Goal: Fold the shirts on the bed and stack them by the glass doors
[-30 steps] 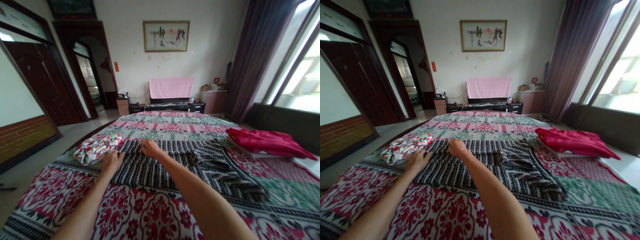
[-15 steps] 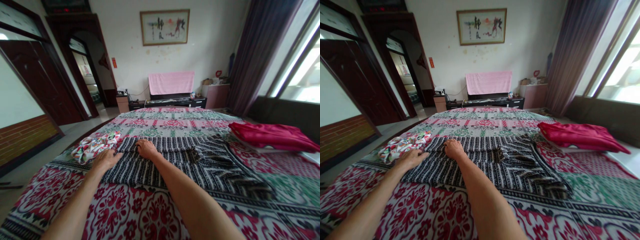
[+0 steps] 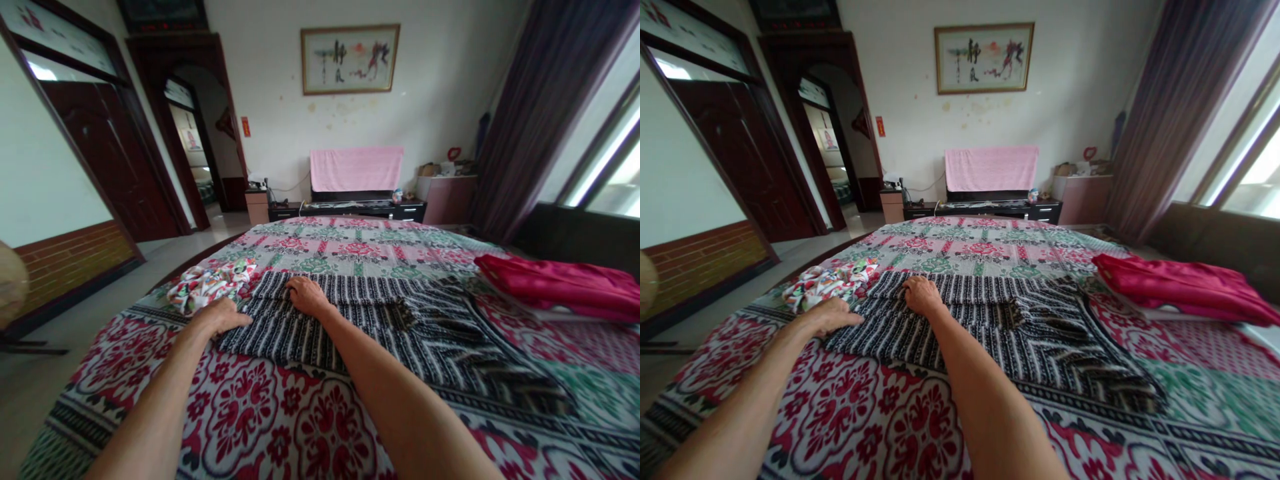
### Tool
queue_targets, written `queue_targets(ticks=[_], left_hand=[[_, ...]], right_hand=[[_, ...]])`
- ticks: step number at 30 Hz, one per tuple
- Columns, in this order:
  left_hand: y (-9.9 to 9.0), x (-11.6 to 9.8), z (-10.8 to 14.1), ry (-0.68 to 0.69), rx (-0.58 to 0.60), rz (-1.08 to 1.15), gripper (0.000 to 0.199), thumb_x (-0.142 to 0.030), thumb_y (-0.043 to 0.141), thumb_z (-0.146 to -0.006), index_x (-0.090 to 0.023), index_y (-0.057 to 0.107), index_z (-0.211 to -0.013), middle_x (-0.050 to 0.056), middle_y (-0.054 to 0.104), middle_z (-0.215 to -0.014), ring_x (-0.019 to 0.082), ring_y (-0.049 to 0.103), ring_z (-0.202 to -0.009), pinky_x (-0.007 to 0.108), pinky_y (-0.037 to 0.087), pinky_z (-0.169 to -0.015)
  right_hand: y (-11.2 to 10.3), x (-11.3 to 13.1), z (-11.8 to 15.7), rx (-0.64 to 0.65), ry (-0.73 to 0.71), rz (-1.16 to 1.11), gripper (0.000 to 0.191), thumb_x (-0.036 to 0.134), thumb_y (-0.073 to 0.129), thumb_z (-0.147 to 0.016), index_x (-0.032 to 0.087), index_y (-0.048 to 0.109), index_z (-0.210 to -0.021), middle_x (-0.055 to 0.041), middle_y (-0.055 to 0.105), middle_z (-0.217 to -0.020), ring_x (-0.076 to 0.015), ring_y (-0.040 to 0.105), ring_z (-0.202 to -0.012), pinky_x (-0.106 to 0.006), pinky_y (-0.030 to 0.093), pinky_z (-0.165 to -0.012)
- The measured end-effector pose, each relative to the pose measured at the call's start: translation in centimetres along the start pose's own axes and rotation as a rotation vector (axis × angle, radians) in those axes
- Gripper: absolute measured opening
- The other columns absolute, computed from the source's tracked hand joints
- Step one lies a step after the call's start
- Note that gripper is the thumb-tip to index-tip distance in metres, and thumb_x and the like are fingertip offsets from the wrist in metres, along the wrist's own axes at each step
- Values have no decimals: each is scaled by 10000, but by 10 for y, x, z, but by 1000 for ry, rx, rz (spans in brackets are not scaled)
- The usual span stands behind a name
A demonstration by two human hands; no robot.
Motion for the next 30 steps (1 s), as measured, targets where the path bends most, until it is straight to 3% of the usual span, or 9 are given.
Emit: queue_targets(ticks=[8,13,18,20,22,25,30], left_hand=[[0,4,-1,-10,23,62,299,-467,573,-642,-192,537,-529,-3,483,-415,169,528,-451,267,413,-469],[2,7,-7,15,13,9,340,-512,573,-634,-188,561,-531,16,534,-481,168,534,-456,276,420,-484],[4,16,-11,14,4,132,388,-578,577,-646,-194,620,-612,-15,516,-458,145,525,-472,242,399,-490],[-2,19,-13,1,-70,154,433,-625,553,-663,-208,669,-687,-3,577,-519,161,578,-560,242,418,-543],[-12,15,-15,22,-222,139,444,-633,533,-688,-237,707,-786,17,666,-677,188,626,-707,252,435,-621],[-23,-3,-19,85,-400,65,339,-502,537,-745,-267,717,-911,34,709,-883,213,634,-865,275,441,-726],[-20,-38,-35,131,-500,11,283,-347,503,-785,-248,709,-951,53,708,-974,217,626,-933,290,448,-780]], right_hand=[[0,0,-1,33,22,-5,308,262,405,-894,231,632,-1101,-39,592,-1226,-169,490,-1159,-326,349,-1003],[-4,-3,-20,113,127,37,334,235,501,-830,212,636,-1134,-74,625,-1164,-196,537,-1117,-306,404,-948],[-20,-18,-35,-25,306,92,366,195,445,-849,198,636,-1161,-117,621,-1164,-209,593,-1050,-282,452,-857],[-24,-28,-33,-7,339,128,352,159,451,-825,214,677,-1089,-113,634,-1144,-217,606,-1034,-285,462,-832],[-31,-41,-27,24,359,166,337,147,467,-802,225,704,-1029,-111,652,-1108,-225,616,-1019,-289,468,-811],[-47,-62,-11,23,400,210,357,137,477,-780,236,707,-1034,-113,661,-1097,-234,625,-1011,-295,474,-791],[-64,-93,12,48,481,261,342,126,505,-741,204,727,-989,-130,687,-1061,-236,637,-996,-288,468,-795]])
Point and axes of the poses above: each hand's wrist, its own z-axis away from the middle knuckle, its own y-axis out of the palm, x = y × z, the point moved 6 cm from there along -z, towards the middle knuckle
